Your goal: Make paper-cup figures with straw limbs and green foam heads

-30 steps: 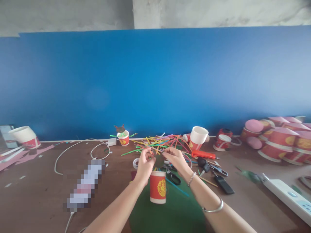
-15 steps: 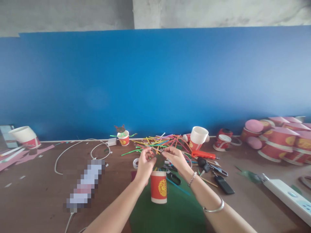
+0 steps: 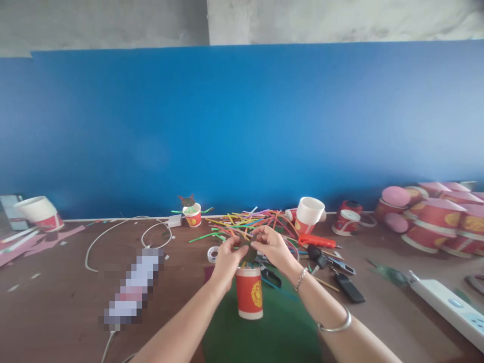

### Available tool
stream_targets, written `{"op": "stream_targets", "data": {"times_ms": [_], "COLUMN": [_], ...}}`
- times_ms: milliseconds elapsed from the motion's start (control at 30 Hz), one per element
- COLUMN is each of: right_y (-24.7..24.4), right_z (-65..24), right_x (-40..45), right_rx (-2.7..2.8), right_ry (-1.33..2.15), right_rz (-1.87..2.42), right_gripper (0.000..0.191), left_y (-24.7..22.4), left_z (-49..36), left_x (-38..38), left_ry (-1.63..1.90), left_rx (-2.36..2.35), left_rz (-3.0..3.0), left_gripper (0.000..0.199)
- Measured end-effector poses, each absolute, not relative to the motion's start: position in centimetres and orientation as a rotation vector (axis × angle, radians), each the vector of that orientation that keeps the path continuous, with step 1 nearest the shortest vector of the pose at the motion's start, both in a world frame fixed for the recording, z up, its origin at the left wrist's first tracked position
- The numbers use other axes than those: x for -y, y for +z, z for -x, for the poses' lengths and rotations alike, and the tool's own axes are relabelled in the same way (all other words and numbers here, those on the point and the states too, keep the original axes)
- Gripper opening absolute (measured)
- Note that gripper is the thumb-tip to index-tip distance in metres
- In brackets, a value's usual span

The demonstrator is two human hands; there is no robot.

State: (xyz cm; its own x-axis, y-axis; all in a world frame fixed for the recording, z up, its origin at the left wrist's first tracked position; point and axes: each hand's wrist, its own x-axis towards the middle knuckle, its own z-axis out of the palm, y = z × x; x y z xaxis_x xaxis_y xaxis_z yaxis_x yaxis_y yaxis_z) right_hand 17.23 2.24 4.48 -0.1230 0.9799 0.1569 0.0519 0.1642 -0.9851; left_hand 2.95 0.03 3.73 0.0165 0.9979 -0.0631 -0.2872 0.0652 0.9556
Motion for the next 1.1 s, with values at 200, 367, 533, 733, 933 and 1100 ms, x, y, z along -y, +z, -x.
{"op": "stream_targets", "data": {"times_ms": [200, 367, 533, 733, 933, 1100], "right_y": [5.7, 6.2, 6.4, 6.7, 6.5, 6.7], "right_z": [-17.1, -17.1, -17.2, -17.7, -19.3, -19.9], "right_x": [-1.7, -1.6, -1.6, -1.6, -2.3, -1.1], "right_rx": [1.200, 1.123, 1.257, 1.372, 1.655, 2.483], "right_ry": [1.239, 1.318, 1.288, 1.307, 1.066, 0.910], "right_rz": [1.104, 1.050, 1.118, 1.181, 1.365, 1.520], "right_gripper": [0.033, 0.035, 0.034, 0.029, 0.027, 0.015], "left_y": [4.8, 4.7, 4.6, 5.6, 5.6, 5.1], "left_z": [-2.9, -2.8, -2.7, -2.3, -0.9, 0.1], "left_x": [0.4, 0.1, 0.1, 0.1, -0.7, -1.4], "left_ry": [1.266, 1.316, 1.311, 1.329, 1.518, 1.596], "left_rx": [-0.994, -0.985, -0.965, -0.917, -0.975, -1.139], "left_rz": [-0.926, -0.836, -0.811, -0.864, -1.035, -1.092], "left_gripper": [0.019, 0.020, 0.020, 0.027, 0.028, 0.034]}}
